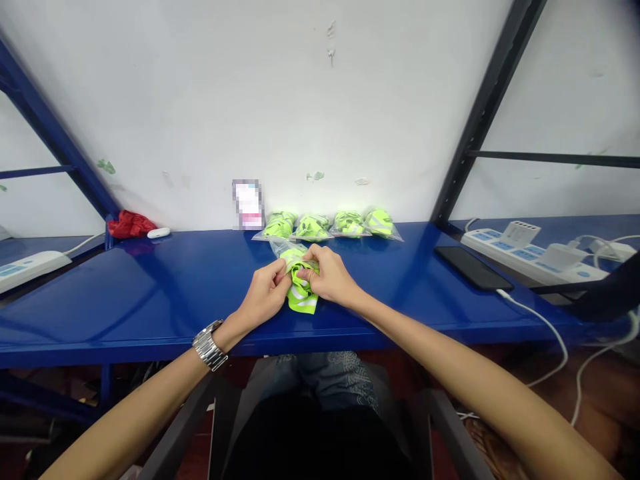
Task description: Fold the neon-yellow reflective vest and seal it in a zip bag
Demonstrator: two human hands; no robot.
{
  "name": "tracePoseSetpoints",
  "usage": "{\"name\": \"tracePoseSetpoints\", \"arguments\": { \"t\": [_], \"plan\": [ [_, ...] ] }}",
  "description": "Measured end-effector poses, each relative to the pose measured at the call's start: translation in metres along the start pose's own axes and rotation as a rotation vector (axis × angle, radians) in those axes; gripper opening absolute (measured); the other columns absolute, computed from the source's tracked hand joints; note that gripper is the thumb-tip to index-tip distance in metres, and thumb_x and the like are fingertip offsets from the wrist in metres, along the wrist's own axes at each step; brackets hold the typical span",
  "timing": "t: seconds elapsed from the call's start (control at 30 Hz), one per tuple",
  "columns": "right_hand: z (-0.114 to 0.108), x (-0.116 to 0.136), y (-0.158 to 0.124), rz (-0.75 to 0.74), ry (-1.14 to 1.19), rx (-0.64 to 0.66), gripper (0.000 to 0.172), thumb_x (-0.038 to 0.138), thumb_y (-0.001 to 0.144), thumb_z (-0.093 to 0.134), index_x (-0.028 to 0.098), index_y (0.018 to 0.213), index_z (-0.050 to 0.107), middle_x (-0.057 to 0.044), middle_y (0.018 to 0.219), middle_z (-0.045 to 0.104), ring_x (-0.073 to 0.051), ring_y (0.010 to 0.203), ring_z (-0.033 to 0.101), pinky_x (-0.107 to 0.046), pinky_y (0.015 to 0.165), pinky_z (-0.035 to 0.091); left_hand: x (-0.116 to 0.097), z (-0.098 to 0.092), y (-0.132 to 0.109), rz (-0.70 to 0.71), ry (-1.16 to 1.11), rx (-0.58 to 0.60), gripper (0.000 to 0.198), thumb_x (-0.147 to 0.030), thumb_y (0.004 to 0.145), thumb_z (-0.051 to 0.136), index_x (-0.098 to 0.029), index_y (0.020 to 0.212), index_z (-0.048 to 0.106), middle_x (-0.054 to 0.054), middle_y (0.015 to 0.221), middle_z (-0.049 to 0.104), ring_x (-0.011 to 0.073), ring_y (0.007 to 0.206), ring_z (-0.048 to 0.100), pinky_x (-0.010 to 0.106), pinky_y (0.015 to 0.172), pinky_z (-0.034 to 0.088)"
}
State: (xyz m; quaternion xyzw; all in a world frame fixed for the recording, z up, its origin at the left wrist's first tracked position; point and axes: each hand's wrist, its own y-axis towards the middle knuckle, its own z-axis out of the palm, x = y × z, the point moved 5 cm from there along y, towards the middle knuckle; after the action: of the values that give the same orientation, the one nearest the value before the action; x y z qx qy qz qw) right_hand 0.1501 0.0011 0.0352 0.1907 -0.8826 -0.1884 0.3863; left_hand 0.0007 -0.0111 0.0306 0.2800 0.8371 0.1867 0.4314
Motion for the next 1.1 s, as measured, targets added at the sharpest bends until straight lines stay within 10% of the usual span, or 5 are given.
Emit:
{"name": "tracePoseSetpoints", "arguments": {
  "t": [0.6, 0.8, 0.93, 1.1],
  "plan": [
    [-0.013, -0.013, 0.015, 0.012, -0.161, -0.202, 0.020, 0.035, 0.085, 0.055, 0.021, 0.073, 0.046, 0.000, 0.070, 0.051, -0.015, 0.064, 0.043, -0.026, 0.058, 0.027, -0.047, 0.024, 0.002, 0.374, 0.221, 0.178, 0.025, -0.016, 0.095, 0.038, -0.022, 0.072, 0.029, -0.004, 0.064, 0.037, 0.0114, 0.055, 0.033, 0.027, 0.055, 0.027],
    [-0.029, -0.024, 0.008, -0.070, 0.276, 0.084, 0.023, 0.041, 0.083, 0.061, 0.018, 0.083, 0.057, -0.003, 0.083, 0.062, -0.015, 0.071, 0.055, -0.027, 0.065, 0.044, -0.034, 0.010, 0.011, 0.210, 0.191, 0.100, 0.028, -0.025, 0.096, 0.043, -0.022, 0.072, 0.031, -0.005, 0.062, 0.039, 0.0107, 0.054, 0.035, 0.026, 0.055, 0.027],
    [-0.028, -0.031, -0.010, -0.057, 0.457, 0.322, 0.068, 0.048, 0.074, 0.074, 0.022, 0.132, 0.048, -0.013, 0.138, 0.045, -0.023, 0.104, 0.058, -0.037, 0.080, 0.054, -0.024, 0.005, 0.013, 0.129, 0.132, 0.034, 0.027, -0.028, 0.097, 0.042, -0.022, 0.073, 0.032, -0.006, 0.063, 0.039, 0.0106, 0.055, 0.035, 0.025, 0.056, 0.028],
    [-0.022, -0.028, -0.018, -0.198, 0.218, 0.221, 0.098, 0.042, 0.065, 0.084, 0.022, 0.147, 0.033, -0.017, 0.141, 0.037, -0.031, 0.123, 0.047, -0.047, 0.100, 0.046, -0.026, 0.009, 0.013, 0.103, 0.089, 0.019, 0.027, -0.030, 0.098, 0.041, -0.022, 0.074, 0.034, -0.006, 0.062, 0.037, 0.0108, 0.056, 0.035, 0.025, 0.057, 0.029]
  ]
}}
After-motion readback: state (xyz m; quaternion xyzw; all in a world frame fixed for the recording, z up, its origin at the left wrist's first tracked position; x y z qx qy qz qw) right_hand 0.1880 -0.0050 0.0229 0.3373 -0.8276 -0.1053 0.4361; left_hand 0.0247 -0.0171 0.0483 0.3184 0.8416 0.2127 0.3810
